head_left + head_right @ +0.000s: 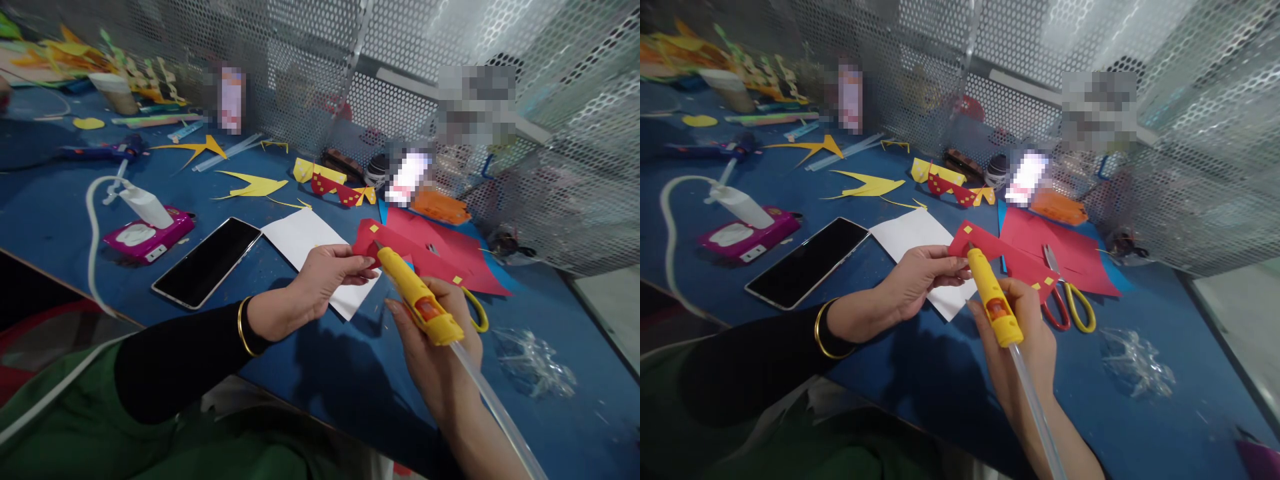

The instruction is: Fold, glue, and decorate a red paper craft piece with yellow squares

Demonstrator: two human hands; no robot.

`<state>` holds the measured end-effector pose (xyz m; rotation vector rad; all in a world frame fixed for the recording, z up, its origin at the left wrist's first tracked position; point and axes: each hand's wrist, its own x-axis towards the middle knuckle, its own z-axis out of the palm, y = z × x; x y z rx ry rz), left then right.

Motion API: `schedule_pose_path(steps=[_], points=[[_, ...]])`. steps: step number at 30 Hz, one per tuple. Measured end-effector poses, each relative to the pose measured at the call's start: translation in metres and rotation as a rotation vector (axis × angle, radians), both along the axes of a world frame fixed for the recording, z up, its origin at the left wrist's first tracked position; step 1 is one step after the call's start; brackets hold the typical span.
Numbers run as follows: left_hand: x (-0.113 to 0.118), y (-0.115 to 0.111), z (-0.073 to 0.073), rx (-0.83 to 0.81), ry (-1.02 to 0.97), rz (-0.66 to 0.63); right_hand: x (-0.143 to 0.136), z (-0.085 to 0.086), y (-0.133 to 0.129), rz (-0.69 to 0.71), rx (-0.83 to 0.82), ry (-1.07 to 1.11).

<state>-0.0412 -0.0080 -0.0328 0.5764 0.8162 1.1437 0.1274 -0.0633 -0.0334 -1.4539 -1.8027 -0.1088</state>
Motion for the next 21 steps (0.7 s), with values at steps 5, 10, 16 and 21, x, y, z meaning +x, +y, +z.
schedule_pose_path(steps=[5, 10, 16, 21], points=[[-0.0003, 0.0008, -0.0004, 0.0, 0.0, 0.0, 0.0011, -0.0009, 0.0004, -0.014, -0.004, -0.008], [-0.0003, 0.0007, -0.0006, -0.004, 0.005, 0.003, 0.0007, -0.0002, 0.0004, -0.002, -0.001, 0.0], [-0.0004, 0.0001, -0.0001, -0.01, 0.009, 0.01, 0.0005, 0.0004, -0.0002, -0.014, -0.007, -0.016], [-0.0005, 0.0005, -0.0005, -0.005, 0.003, 0.008, 0.0011, -0.0008, 0.0003, 0.007, -0.001, -0.049]])
